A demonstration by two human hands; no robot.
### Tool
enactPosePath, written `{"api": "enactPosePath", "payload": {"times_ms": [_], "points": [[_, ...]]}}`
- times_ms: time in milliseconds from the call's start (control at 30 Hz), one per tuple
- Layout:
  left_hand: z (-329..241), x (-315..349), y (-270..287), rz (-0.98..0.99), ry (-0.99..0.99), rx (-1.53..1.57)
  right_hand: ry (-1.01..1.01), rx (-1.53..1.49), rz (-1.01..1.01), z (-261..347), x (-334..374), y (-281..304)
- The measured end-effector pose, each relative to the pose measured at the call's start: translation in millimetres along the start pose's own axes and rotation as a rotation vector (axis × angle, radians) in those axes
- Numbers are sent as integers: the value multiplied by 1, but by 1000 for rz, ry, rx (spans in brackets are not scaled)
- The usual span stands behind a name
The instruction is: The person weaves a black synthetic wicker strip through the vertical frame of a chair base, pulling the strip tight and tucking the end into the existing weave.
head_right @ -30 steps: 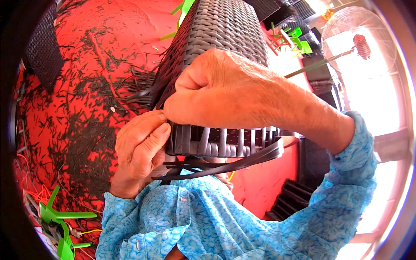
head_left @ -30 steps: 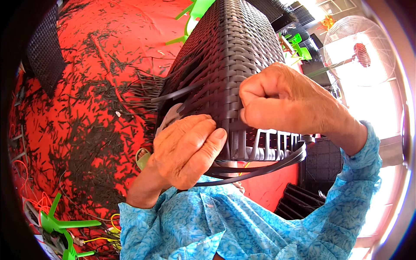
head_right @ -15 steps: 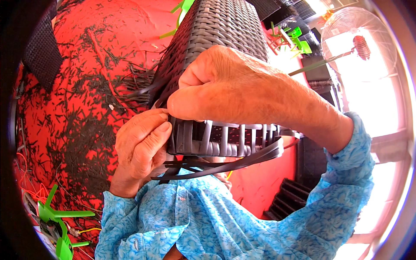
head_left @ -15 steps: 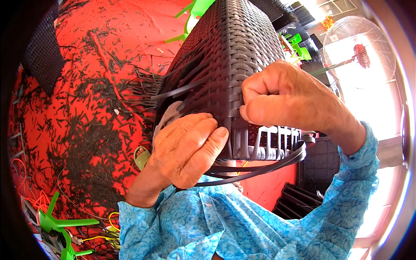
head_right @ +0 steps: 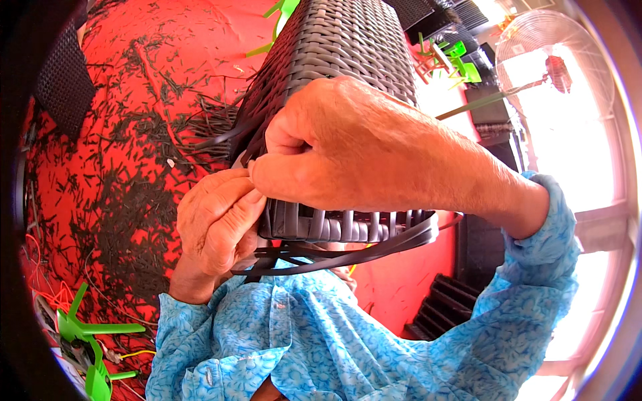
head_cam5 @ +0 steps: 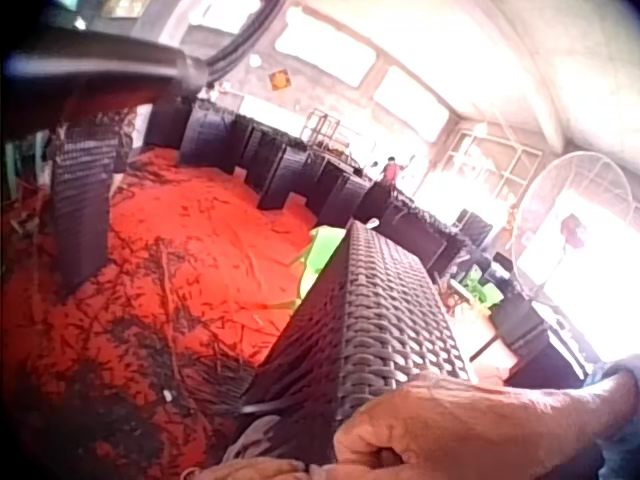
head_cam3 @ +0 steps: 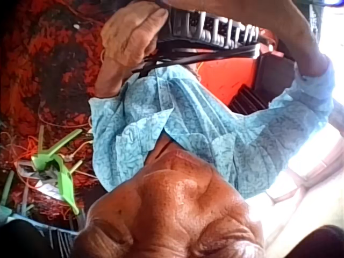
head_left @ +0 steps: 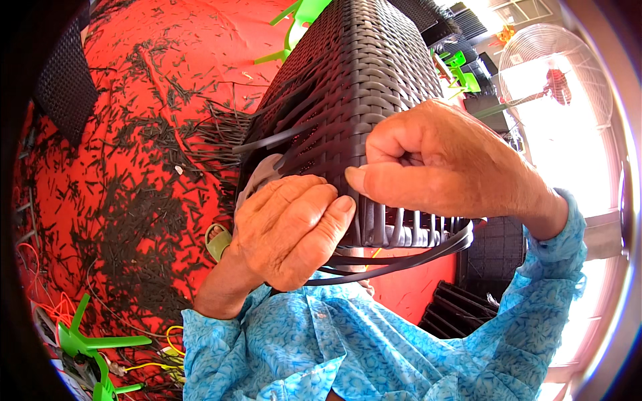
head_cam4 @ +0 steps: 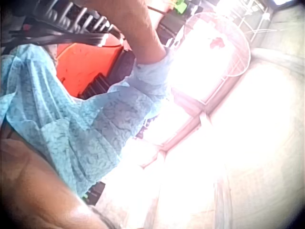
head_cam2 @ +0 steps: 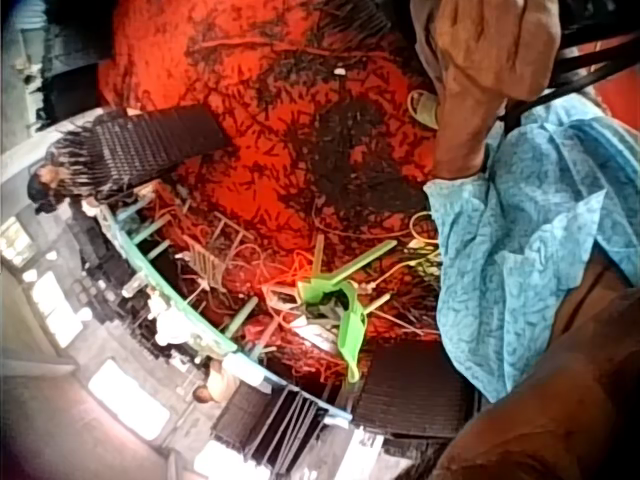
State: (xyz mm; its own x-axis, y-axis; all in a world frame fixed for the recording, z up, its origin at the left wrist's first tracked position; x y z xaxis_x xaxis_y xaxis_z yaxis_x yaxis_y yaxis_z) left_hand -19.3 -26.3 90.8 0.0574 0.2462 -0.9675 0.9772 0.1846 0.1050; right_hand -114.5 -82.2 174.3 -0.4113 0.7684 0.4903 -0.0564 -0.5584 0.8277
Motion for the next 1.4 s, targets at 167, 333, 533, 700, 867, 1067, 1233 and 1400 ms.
{"api": "enactPosePath", "payload": {"times_ms": [167, 333, 533, 700, 867, 1067, 1233, 1400], "points": [[14, 0, 1, -25, 214, 90, 265, 188, -158, 12, 6, 2], [28, 1, 1, 113, 574, 377, 146, 13, -230, -5, 13, 0], [24, -5, -1, 173, 601, 313, 132, -131, -280, -16, 18, -9], [21, -15, 0, 157, 448, 123, 333, -9, -348, -8, 25, -10], [22, -19, 4, 112, 398, 105, 437, 19, -369, -4, 28, -9], [28, -12, 18, 111, 516, 204, 443, 3, -422, -9, 28, -10], [30, -4, 9, 203, 639, 395, 448, -3, -414, -5, 26, -8], [29, -6, 7, 227, 572, 380, 464, 8, -388, -7, 27, -8]]}}
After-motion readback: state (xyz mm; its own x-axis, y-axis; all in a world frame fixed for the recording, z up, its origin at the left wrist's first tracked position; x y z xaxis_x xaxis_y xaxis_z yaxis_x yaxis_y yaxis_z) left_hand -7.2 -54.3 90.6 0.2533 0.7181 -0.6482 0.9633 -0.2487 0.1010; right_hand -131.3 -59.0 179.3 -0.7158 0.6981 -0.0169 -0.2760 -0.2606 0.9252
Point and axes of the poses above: each hand's wrist, its own x-axis away from the middle knuckle, its own y-axis out of the back of the hand, z = x × y, the point moved 7 cm from there along -x, towards the middle knuckle, and after that the axes turned 4 degrees about z, right-handed, at the moved point
